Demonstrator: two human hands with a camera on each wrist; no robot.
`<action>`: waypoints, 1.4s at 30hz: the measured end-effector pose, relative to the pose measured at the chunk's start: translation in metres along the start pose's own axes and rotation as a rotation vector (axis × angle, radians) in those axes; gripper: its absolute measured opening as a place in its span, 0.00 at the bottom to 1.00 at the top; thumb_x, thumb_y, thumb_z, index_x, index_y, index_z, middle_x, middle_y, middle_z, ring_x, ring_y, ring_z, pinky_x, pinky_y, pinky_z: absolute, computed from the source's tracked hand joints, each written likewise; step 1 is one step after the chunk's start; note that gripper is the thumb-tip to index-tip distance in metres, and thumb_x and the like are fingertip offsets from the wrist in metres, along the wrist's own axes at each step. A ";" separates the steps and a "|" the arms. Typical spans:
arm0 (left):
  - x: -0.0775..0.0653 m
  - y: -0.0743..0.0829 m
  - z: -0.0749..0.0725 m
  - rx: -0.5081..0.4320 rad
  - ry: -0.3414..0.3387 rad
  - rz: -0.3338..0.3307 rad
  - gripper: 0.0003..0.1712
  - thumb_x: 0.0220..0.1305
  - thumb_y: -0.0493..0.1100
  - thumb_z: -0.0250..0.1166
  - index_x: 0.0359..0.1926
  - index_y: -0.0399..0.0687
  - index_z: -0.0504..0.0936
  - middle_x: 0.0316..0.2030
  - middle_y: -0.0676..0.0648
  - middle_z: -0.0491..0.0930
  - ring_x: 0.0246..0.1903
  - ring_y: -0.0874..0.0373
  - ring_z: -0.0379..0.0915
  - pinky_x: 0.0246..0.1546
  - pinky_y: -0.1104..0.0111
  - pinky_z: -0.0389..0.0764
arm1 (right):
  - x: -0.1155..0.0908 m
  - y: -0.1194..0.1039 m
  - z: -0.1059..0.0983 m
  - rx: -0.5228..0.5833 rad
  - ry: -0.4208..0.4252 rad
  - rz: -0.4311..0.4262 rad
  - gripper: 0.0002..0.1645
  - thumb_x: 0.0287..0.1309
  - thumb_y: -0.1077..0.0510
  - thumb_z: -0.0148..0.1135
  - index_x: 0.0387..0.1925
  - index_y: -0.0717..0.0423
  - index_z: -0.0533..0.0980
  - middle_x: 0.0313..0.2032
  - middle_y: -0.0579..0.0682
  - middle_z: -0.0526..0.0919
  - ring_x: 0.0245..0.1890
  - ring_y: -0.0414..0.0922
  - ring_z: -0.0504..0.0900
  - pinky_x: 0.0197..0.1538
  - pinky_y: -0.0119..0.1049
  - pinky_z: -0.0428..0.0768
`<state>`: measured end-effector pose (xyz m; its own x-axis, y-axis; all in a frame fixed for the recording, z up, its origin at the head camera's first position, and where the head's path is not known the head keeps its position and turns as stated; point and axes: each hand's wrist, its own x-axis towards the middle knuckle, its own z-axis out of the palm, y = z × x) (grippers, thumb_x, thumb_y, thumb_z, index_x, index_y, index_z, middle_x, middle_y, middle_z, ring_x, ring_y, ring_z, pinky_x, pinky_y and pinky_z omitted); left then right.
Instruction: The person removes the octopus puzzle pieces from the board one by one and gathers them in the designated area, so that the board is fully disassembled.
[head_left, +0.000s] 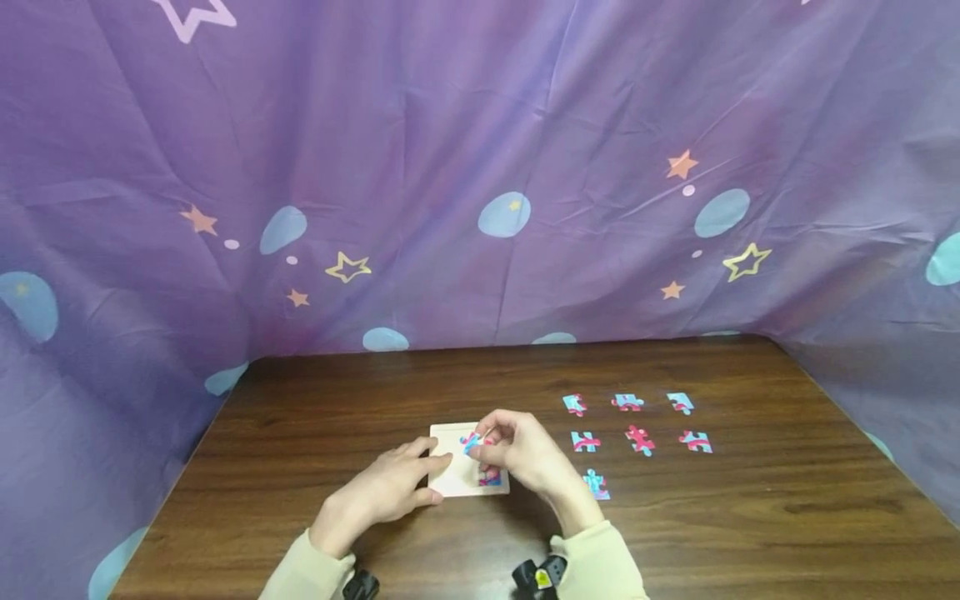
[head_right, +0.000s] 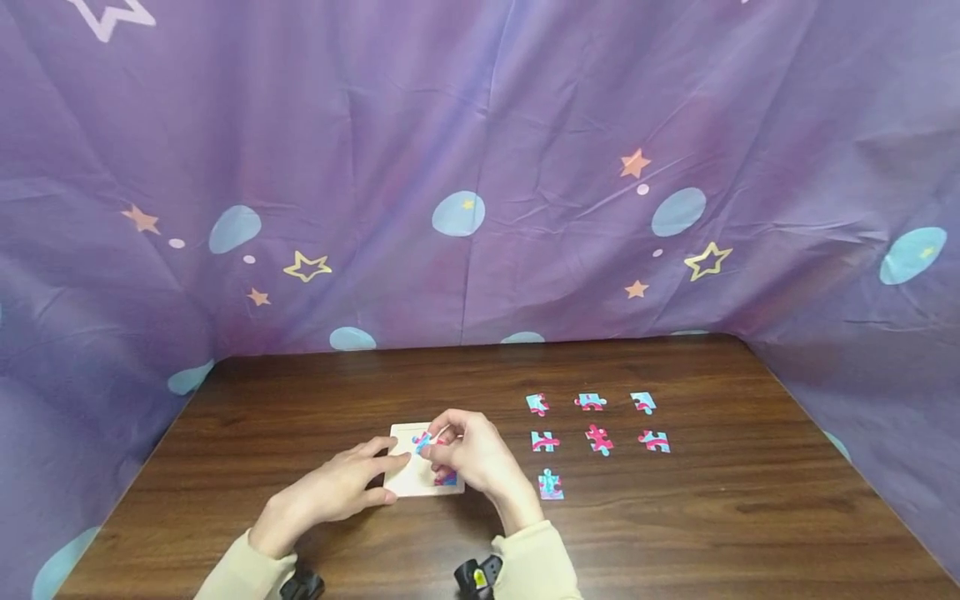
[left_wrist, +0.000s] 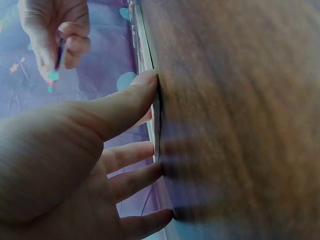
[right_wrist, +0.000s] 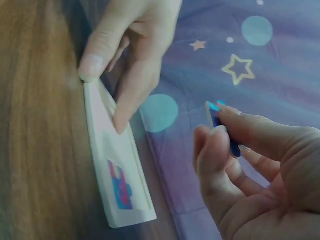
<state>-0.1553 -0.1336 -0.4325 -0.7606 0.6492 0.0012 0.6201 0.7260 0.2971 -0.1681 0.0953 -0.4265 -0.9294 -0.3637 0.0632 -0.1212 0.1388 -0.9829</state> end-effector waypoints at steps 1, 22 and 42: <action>0.001 0.000 0.000 -0.001 -0.003 -0.001 0.31 0.63 0.48 0.67 0.64 0.41 0.75 0.63 0.35 0.68 0.58 0.40 0.70 0.58 0.45 0.70 | -0.001 -0.001 -0.002 0.006 0.011 -0.004 0.10 0.52 0.70 0.69 0.37 0.67 0.78 0.23 0.53 0.79 0.21 0.51 0.80 0.28 0.45 0.84; 0.003 0.000 -0.001 -0.062 -0.032 -0.037 0.31 0.65 0.47 0.65 0.66 0.41 0.73 0.66 0.33 0.64 0.63 0.35 0.64 0.62 0.43 0.65 | -0.065 -0.012 -0.104 -0.087 0.135 0.025 0.13 0.57 0.64 0.68 0.41 0.69 0.78 0.25 0.57 0.82 0.21 0.42 0.79 0.24 0.37 0.82; -0.001 0.001 0.001 -0.049 0.006 0.006 0.31 0.63 0.47 0.66 0.64 0.38 0.74 0.64 0.32 0.66 0.60 0.35 0.67 0.58 0.40 0.68 | -0.117 0.042 -0.163 -0.209 0.217 0.243 0.15 0.57 0.66 0.66 0.43 0.73 0.75 0.25 0.56 0.81 0.21 0.45 0.79 0.24 0.37 0.82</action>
<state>-0.1540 -0.1338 -0.4329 -0.7579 0.6524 0.0084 0.6148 0.7098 0.3438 -0.1210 0.2941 -0.4470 -0.9892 -0.0970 -0.1098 0.0637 0.3902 -0.9185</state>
